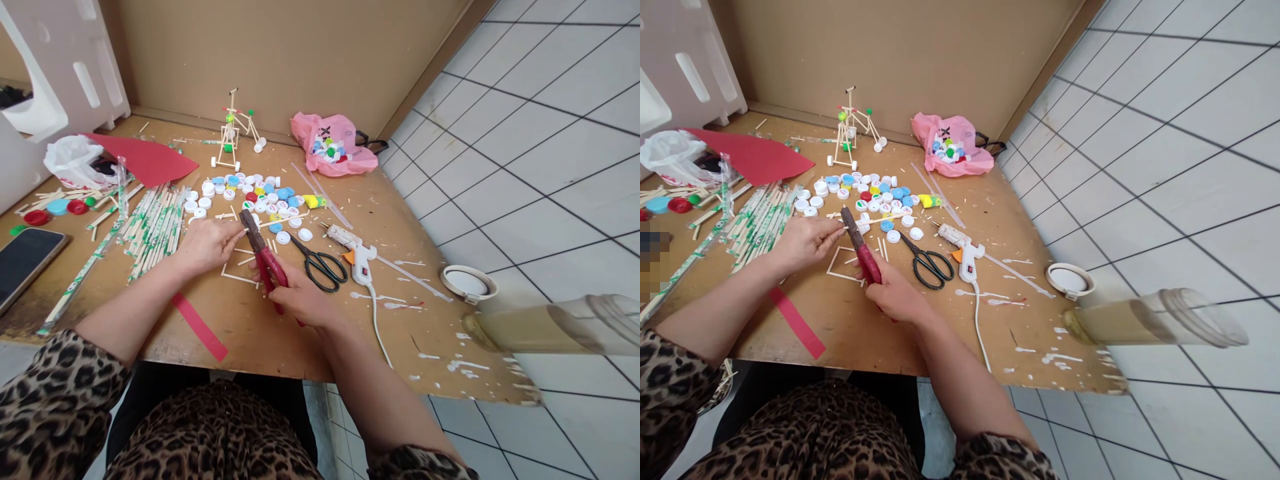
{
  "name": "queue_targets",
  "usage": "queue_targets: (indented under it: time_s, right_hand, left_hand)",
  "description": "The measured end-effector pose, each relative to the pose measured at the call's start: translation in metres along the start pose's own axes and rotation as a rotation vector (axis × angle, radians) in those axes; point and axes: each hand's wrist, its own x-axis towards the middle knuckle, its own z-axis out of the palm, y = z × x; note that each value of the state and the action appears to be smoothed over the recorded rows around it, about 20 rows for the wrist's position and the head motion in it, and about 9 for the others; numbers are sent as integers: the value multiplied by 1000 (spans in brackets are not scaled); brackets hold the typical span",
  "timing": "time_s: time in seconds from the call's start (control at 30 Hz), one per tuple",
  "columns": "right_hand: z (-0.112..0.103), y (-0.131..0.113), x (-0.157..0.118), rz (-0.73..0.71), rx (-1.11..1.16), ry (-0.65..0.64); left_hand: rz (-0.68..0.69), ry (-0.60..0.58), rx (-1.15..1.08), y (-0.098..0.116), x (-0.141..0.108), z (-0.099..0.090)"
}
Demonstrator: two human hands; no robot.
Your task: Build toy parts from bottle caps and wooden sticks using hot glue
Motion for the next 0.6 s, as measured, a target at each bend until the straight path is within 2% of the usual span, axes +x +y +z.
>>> queue_targets:
  time_s: [0.2, 0.43, 0.6]
  right_hand:
    - [3, -2, 0, -18, -42, 8]
    - [7, -1, 2, 33, -59, 55]
    - [8, 0, 4, 17, -88, 83]
  left_hand:
    - [-6, -26, -43, -1, 1, -1]
    - [-12, -6, -126, -2, 1, 0]
    - [-85, -49, -316, -1, 3, -2]
